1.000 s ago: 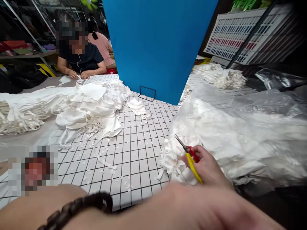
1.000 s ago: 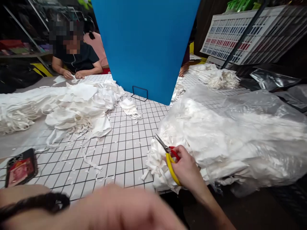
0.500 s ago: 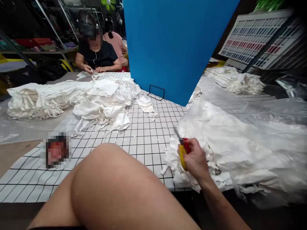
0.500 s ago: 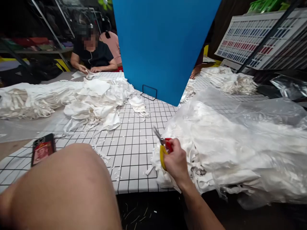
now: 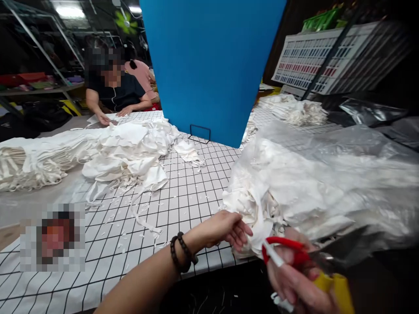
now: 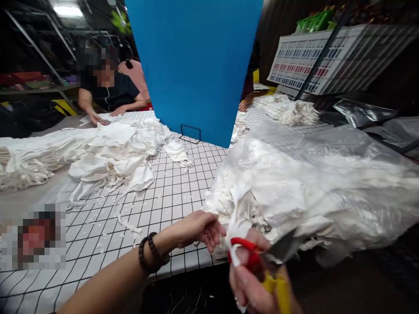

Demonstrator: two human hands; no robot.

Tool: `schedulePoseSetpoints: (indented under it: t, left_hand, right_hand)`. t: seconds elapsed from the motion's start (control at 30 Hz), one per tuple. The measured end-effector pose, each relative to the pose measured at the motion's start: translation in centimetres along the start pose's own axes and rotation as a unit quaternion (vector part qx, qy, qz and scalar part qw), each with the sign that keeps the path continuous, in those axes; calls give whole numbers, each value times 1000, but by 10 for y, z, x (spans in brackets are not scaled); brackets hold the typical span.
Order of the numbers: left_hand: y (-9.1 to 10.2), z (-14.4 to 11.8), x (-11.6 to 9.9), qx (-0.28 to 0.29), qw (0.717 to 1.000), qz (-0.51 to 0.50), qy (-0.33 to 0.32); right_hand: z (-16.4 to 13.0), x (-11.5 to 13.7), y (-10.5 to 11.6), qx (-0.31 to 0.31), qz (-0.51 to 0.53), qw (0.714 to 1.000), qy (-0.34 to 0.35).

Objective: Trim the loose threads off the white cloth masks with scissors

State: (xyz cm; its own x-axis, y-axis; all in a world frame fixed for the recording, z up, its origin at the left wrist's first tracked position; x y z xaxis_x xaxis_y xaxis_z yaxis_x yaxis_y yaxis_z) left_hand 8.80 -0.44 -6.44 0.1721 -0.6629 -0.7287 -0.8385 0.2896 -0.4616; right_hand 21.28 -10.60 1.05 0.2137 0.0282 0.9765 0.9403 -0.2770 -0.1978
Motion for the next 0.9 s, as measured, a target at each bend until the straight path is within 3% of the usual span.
schedulePoseSetpoints:
  t: [0.07, 0.17, 0.23, 0.37, 0.57, 0.63, 0.73, 0.8, 0.83, 0.9]
  left_hand:
    - [-12, -5, -30, 15, 999, -5, 38]
    - [-20, -11, -46, 26, 997, -10, 78]
    - [-17, -12, -45, 26, 997, -11, 75]
    - [-1, -13, -37, -7, 1000, -3, 5]
    - [10, -16, -32, -24, 999, 34, -24]
    - [12, -17, -29, -53, 995, 64, -49]
    - [14, -21, -25, -88, 981, 128, -118]
    - [14, -23, -25, -102, 969, 171, -144]
    - [14, -25, -25, -103, 968, 183, -138]
    - [12, -27, -25, -94, 977, 167, -95]
  right_hand:
    - [-9, -8, -16, 65, -8, 997, -29]
    - [-11, -19, -34, 150, -50, 987, -34]
    - [-10, -26, -40, 182, -63, 980, -50]
    - [-7, -35, -42, 217, -82, 970, -75]
    - [-6, -29, -37, 243, -156, 953, -86]
    - [3, -25, -26, 203, -199, 956, -73]
    - [29, -21, 0, 42, -219, 975, -18]
    - [52, -18, 15, -46, -238, 969, 56]
    - [64, -17, 19, -53, -259, 960, 90]
    - [85, -14, 20, 1, -293, 946, 136]
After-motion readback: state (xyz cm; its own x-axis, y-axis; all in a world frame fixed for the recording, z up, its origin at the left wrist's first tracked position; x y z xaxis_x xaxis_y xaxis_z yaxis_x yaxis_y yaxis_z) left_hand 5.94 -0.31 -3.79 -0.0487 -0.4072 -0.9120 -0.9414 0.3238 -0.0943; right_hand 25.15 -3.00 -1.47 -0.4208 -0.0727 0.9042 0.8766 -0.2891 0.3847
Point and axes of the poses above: each hand's wrist, its own z-axis towards the middle knuckle, its own y-axis out of the back of the hand, x = y × z, the point moved 1 cm from there along z, towards the middle knuckle, and after that the axes turned 13 degrees about -x, right-handed, at the moved point
